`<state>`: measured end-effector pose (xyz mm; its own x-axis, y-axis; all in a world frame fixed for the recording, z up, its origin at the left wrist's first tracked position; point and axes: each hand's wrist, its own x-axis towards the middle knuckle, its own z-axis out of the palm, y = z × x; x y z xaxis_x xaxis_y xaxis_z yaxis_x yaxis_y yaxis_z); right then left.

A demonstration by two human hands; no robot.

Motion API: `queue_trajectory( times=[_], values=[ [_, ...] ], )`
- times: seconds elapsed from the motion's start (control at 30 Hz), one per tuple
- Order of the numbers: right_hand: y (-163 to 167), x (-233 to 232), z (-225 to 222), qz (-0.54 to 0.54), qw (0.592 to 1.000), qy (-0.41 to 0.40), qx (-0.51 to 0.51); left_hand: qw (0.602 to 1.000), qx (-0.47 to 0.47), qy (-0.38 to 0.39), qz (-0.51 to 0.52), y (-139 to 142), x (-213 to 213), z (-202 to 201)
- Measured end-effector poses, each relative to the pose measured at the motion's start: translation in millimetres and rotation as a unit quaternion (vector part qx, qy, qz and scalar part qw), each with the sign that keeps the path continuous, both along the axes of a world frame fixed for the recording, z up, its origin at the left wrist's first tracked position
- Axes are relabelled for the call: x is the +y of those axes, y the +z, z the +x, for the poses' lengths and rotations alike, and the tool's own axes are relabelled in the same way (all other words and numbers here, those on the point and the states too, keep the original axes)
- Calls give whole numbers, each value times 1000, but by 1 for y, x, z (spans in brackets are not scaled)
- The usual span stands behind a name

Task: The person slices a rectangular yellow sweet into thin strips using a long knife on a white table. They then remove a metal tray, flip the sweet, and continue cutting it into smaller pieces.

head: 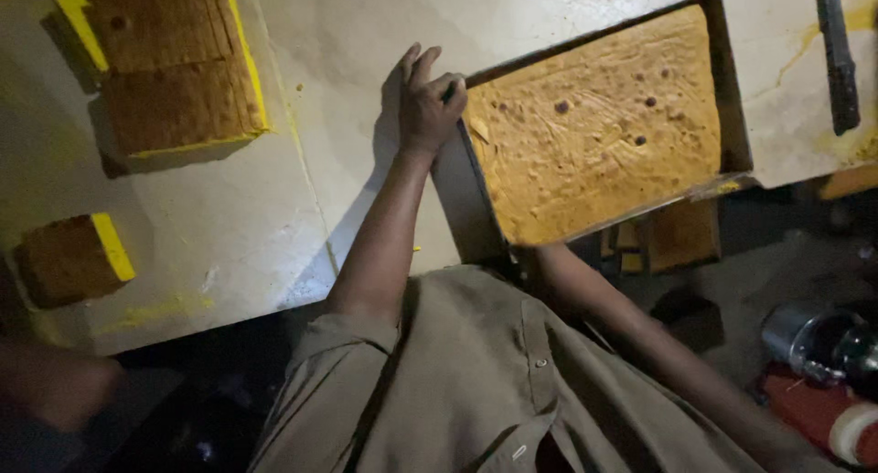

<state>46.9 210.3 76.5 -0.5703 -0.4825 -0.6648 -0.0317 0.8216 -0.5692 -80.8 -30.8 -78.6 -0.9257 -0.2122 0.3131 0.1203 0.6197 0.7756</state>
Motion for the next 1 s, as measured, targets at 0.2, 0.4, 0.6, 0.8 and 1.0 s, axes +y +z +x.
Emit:
queue_trajectory(
  times=[0.2,0.4,0.6,0.8,1.0],
  values=[
    [-5,28,1,-38,986,135,86,1000,21,-5,-19,9,2,-1],
    [50,115,-51,-36,975,-130,175,999,10,46,-11,10,16,-8],
    [-6,287,-175,5,884,-80,461,994,12,107,-2,8,45,-4],
    [-62,454,-290,248,655,49,712,931,-61,240,267,6,93,33],
    [-164,376,-304,-224,926,-244,183,904,-45,259,338,-5,134,113]
  ],
)
